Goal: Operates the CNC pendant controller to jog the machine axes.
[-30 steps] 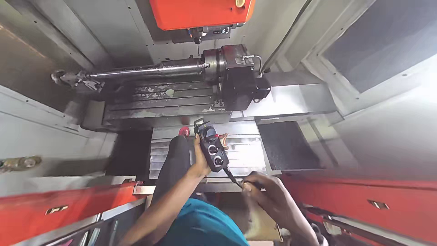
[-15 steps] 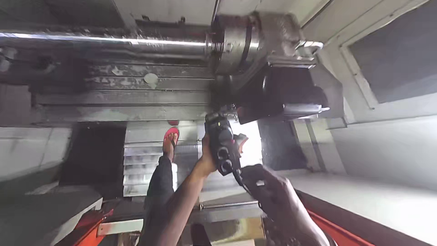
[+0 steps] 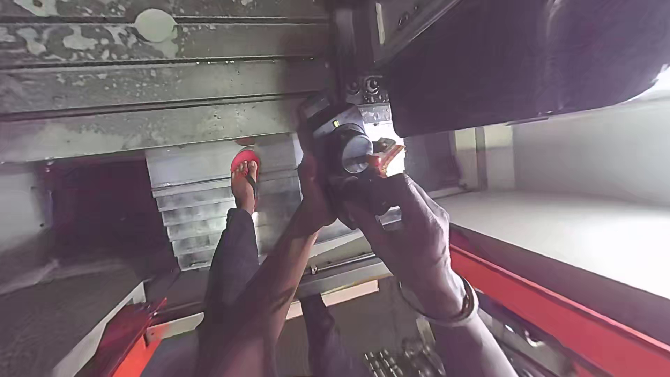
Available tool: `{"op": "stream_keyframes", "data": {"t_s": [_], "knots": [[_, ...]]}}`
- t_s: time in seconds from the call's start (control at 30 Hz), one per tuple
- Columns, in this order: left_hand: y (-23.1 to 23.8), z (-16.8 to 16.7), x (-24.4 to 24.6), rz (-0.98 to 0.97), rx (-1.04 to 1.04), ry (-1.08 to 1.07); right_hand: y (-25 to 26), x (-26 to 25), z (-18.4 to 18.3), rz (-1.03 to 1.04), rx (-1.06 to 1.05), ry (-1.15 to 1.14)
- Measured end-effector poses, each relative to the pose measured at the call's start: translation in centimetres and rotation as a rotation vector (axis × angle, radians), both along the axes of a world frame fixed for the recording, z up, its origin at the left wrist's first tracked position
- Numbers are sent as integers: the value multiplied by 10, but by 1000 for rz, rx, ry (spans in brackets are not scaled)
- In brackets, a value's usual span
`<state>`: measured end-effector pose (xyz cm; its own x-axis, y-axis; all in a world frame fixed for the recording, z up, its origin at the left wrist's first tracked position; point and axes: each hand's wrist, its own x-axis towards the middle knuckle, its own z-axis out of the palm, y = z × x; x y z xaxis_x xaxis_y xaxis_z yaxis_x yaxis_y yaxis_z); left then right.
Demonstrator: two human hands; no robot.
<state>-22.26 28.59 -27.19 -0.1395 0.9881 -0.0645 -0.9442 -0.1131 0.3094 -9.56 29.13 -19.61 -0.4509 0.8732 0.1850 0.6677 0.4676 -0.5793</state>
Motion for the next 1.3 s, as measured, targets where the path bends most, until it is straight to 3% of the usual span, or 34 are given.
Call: {"op": "stream_keyframes", "data": {"t_s": [0.27,0.7,0.93,1.13,1.3], "knots": [[6,-8,6,36,-10,36,20,3,3,160,4,-314],[9,-23,17,-8,23,79,15,12,-18,47,150,-132],[9,-28,22,94,46,203,11,24,-10,37,122,-235],[12,-16,22,53,-99,136,2,40,-7,129,58,-338],[7,-13,29,68,-245,132,-6,43,-19,71,124,-306]]}}
